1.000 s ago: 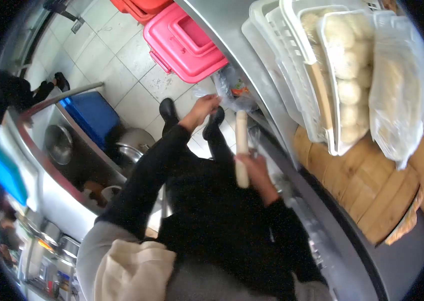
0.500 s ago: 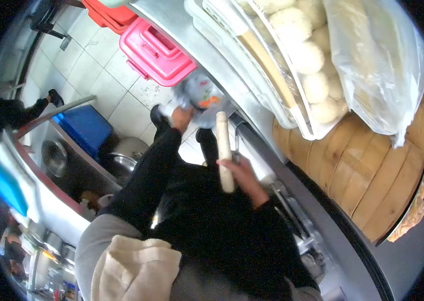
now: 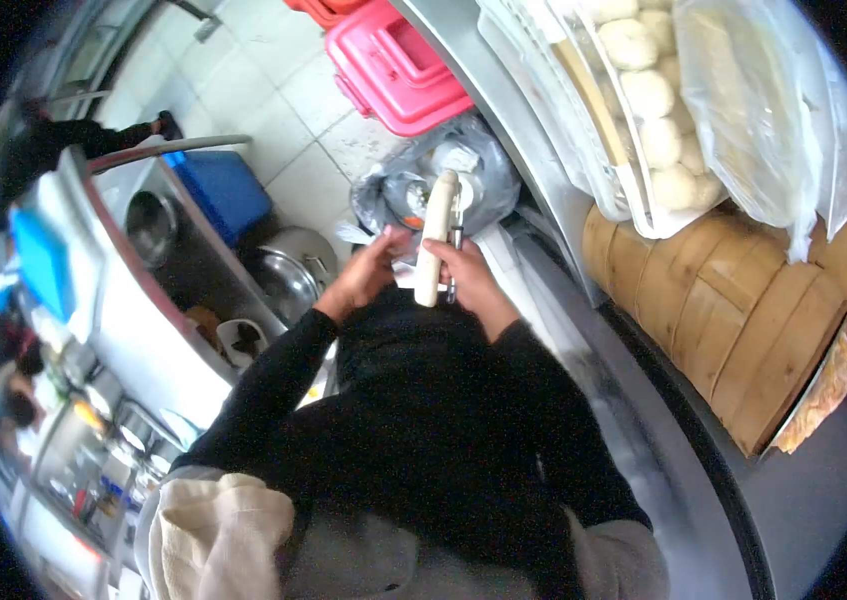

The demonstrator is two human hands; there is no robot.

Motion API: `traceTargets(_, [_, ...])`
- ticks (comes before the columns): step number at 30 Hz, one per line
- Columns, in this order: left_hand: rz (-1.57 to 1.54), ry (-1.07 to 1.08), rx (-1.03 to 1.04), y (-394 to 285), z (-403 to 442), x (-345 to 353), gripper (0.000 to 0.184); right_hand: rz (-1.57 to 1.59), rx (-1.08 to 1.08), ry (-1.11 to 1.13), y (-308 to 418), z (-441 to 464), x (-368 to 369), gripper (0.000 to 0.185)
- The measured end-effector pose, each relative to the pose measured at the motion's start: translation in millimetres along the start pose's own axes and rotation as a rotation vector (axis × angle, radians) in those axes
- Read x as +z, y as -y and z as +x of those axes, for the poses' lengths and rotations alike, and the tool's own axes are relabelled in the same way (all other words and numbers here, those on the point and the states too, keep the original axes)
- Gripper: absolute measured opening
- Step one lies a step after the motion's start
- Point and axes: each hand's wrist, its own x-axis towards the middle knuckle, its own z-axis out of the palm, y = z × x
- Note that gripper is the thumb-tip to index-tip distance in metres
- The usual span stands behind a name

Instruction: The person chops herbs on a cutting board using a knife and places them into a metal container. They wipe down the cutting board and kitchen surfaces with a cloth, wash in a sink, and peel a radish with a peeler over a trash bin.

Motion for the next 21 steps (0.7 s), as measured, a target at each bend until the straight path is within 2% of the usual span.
traceTargets(2, [-0.198,0.203,-0.145,-33,-55,53,0.064,-0.126,-0.017,0.053,13,-8,18,0.034])
traceTargets(3, [-0.184,0.180,-0.095,-26,-48,54,0.060,-0.325,-0.054,0.117,5,-1,11,0.038])
traceTargets(4, [-0.164,0.159,-0.053,-16,-36,50,0.057,-0.454,-0.221,0.135,-8,9,8,0.043])
traceTargets(5, [-0.101,-0.028,-0.004,-16,-32,53,0.050,-0.623,-0.435,0.035,-20,21,3,0.042])
traceTargets(6, [-0.080,-0.022,0.017,-19,-30,52,0.050,-0.780,-0.650,-0.088,-24,26,-1,0.042])
traceTargets(8, [-0.130,0.054,0.200,-28,-27,50,0.051,-0.813,-0.664,-0.072,8,0,9,0.041])
traceTargets(9, [-0.106,0.006,0.162,-36,-33,43,0.053,-0.855,-0.645,-0.043,22,-12,13,0.041])
traceTargets(10, [-0.030,0.101,0.132,-48,-47,38,0.052,-0.850,-0.649,-0.054,29,-18,12,0.041])
traceTargets(12, [-0.052,0.002,0.093,-49,-78,48,0.049,-0.651,-0.358,0.182,43,-26,5,0.037])
traceTargets(13, [-0.054,0.003,0.083,-46,-81,39,0.049,-0.772,-0.542,0.180,44,-30,-2,0.035])
traceTargets(14, [-0.084,0.105,0.043,-47,-84,28,0.050,-0.927,-0.584,0.102,31,-10,-19,0.031])
traceTargets(15, [-0.115,0.206,0.001,-45,-85,21,0.050,-0.875,-0.540,0.061,31,-16,-18,0.029])
traceTargets(16, [-0.120,0.203,-0.010,-41,-87,18,0.050,-0.821,-0.495,0.021,32,-25,-14,0.027])
traceTargets(18, [-0.142,0.268,-0.044,-37,-91,12,0.051,-0.861,-0.537,0.018,33,-35,-4,0.026])
traceTargets(20, [-0.169,0.257,-0.072,-29,-93,13,0.051,-0.901,-0.576,0.023,29,-44,7,0.025])
traceTargets(21, [-0.183,0.164,-0.111,-25,-91,13,0.051,-0.869,-0.597,0.065,27,-47,12,0.024])
